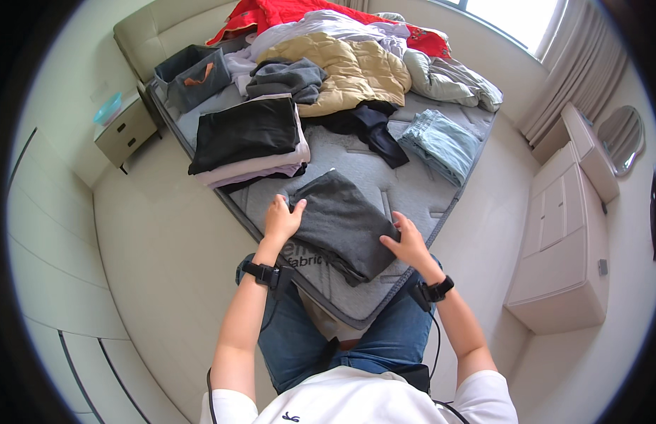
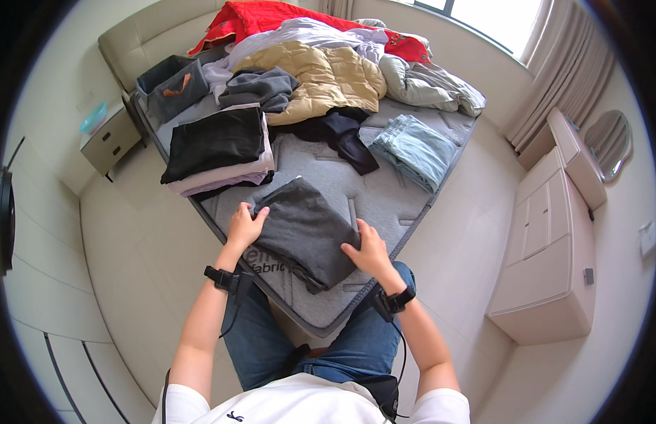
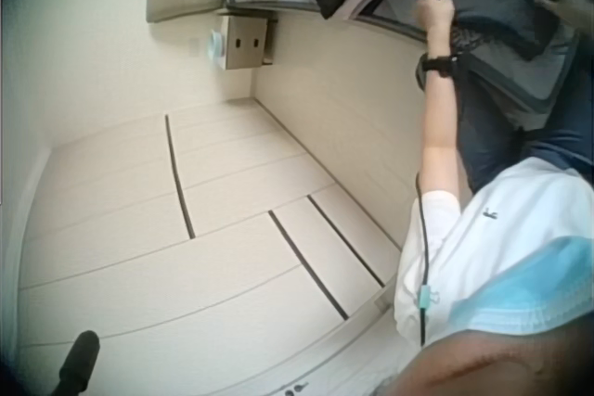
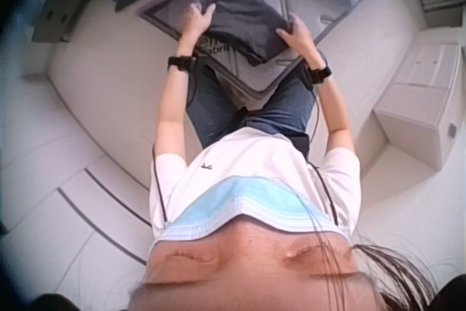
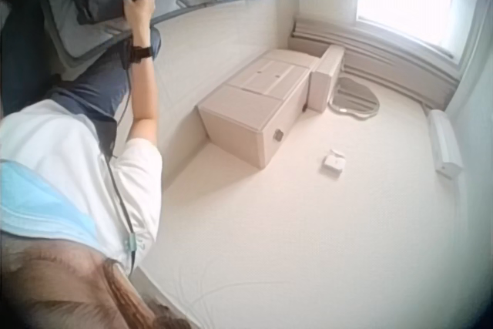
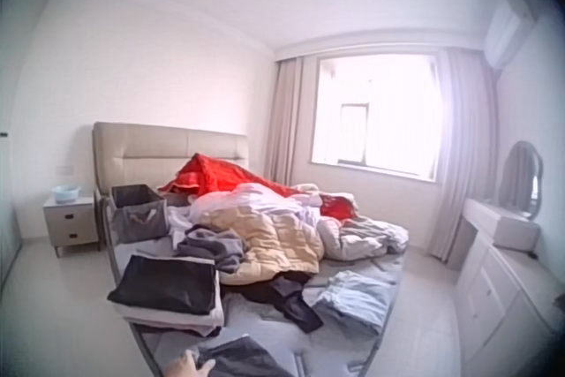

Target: The recorder is folding several different items of clothing including a sweater, a shirt, and a vest on a bed.

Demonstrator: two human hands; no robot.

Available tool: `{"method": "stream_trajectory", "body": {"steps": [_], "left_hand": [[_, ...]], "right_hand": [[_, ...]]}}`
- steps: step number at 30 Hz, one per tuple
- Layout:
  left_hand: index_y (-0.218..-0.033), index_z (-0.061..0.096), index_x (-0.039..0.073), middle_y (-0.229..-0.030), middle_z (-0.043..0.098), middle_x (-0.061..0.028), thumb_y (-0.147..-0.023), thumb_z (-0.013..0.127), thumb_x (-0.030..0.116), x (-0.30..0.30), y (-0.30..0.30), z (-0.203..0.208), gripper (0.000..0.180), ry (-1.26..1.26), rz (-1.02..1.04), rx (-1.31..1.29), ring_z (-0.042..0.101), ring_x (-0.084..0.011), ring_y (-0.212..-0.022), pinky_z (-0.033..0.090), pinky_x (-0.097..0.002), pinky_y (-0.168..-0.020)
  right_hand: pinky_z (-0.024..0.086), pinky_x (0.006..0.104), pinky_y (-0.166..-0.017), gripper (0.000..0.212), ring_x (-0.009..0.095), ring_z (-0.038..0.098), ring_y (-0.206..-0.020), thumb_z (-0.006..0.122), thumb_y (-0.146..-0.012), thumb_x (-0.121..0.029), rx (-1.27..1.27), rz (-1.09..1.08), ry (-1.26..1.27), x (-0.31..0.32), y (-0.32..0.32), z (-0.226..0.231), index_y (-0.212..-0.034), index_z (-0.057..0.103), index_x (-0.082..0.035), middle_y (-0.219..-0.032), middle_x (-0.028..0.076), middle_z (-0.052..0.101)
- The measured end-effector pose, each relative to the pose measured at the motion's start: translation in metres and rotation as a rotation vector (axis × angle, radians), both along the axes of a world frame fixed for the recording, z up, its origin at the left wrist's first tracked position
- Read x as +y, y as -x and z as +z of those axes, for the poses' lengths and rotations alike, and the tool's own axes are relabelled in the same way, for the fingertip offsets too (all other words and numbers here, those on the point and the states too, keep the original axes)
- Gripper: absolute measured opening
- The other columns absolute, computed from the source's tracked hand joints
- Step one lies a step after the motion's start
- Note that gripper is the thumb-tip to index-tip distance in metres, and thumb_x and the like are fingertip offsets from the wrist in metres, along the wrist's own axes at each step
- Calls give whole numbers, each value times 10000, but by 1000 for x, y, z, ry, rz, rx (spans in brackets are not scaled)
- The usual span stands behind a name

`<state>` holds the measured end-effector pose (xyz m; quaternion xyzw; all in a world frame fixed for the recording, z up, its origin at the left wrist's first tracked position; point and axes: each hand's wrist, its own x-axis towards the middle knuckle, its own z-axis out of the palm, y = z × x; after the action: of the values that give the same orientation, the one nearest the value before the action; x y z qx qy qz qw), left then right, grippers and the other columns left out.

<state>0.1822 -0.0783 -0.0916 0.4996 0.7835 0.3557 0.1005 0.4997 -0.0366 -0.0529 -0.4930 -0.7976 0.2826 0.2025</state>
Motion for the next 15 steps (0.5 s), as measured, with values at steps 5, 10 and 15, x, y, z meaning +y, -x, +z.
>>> {"method": "stream_trajectory", "body": {"steps": [5,10,15], "left_hand": [[-1057,489,-106,-1037,593,-297,-770,650,500,4,-9,7,690,139,-5,98,582,-423,-980,477,-428,-860],[-1047,494,-106,-1028,579,-332,-784,670,361,-7,-12,12,564,45,-102,-203,575,-446,-971,470,-449,-829],[-1213,348,-127,-1136,495,-385,-767,689,310,-37,-67,23,711,90,-80,-233,513,-479,-1068,424,-460,-898]], "right_hand": [[461,350,-798,633,294,581,-962,772,-688,-287,-122,-29,258,26,1,-9,-1170,524,39,-1027,185,608],[456,294,-731,414,175,585,-809,748,-644,-121,273,-7,347,62,-1,6,-1002,618,42,-852,71,623],[468,326,-813,420,237,601,-897,698,-659,-104,288,-156,0,112,-5,2,-1052,601,8,-961,142,630]]}}
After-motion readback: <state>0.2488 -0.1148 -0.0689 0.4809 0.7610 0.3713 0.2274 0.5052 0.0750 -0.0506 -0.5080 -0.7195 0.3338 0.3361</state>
